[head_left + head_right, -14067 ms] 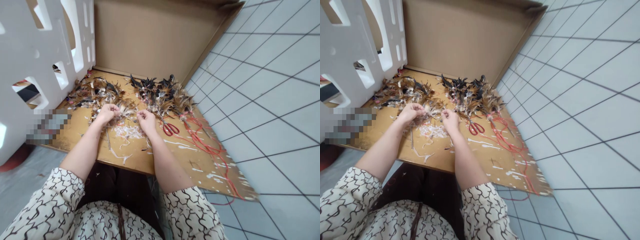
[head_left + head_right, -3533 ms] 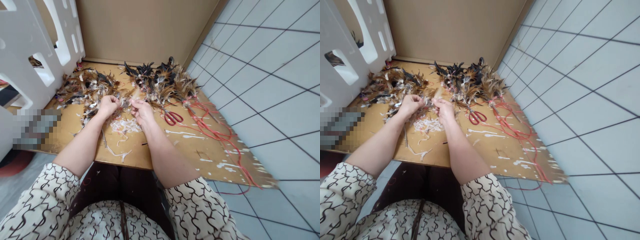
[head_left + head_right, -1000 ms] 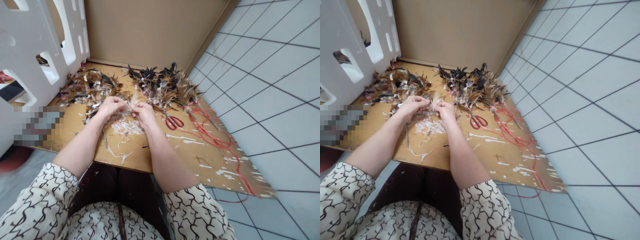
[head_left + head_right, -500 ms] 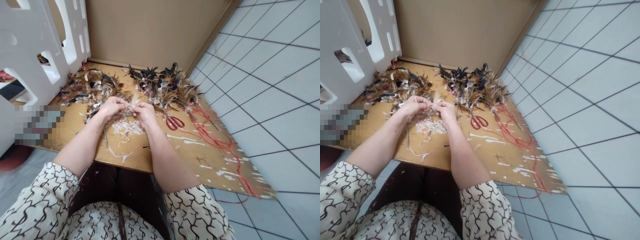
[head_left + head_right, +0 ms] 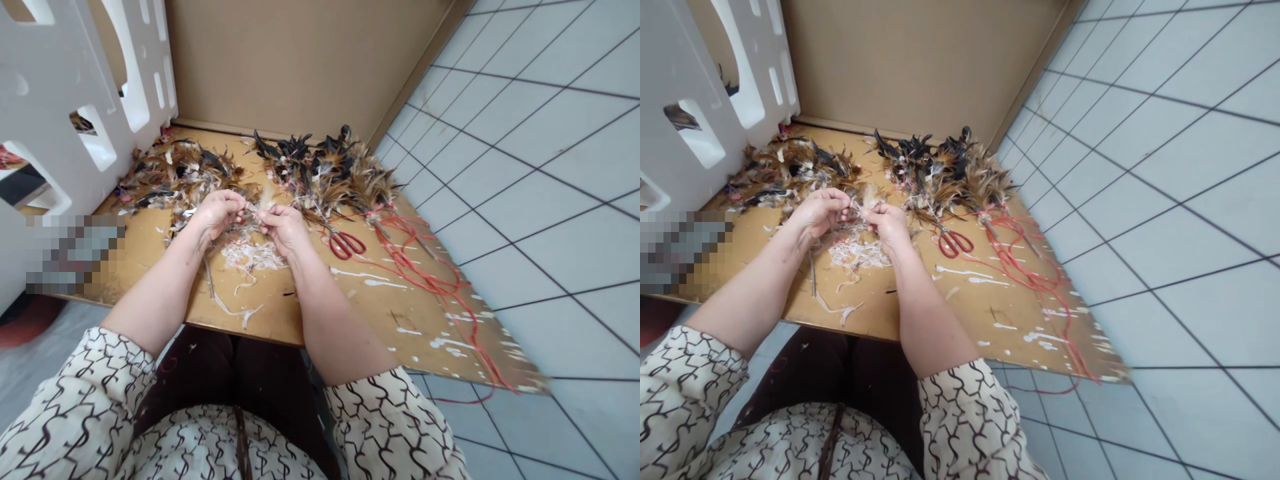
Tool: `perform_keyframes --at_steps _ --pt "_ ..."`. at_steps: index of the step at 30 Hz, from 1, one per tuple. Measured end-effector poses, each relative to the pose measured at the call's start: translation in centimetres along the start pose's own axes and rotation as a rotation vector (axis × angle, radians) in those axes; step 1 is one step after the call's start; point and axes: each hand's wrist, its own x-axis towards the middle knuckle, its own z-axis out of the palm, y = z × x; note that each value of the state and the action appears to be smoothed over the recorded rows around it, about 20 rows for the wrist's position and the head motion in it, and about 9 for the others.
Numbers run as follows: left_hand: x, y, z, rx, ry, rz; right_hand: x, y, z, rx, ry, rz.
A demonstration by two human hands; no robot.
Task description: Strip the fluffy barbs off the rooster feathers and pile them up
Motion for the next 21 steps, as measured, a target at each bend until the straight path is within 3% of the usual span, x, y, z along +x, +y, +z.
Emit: perform_keyframes --at_steps 8,12,17,21 --pt "-0.19 -0.28 -0.13 0.139 -0.032 -0.054 0.02 0.02 -0.06 -0.020 -0.029 -0.015" --pt "-0.04 -0.15 -0.21 0.015 0.002 -0.075 -0.04 0.04 -0.04 -0.009 -0.025 -0.021" --pt "0.03 0.53 -0.69 -0.186 -0.088 -0.078 -0.10 -0.02 -0.01 -0.018 -0.027 -0.005" --pt "-0.02 0.64 -0.81 -0.183 -0.101 -0.072 -0.01 -0.12 -0.10 0.017 0.002 -0.004"
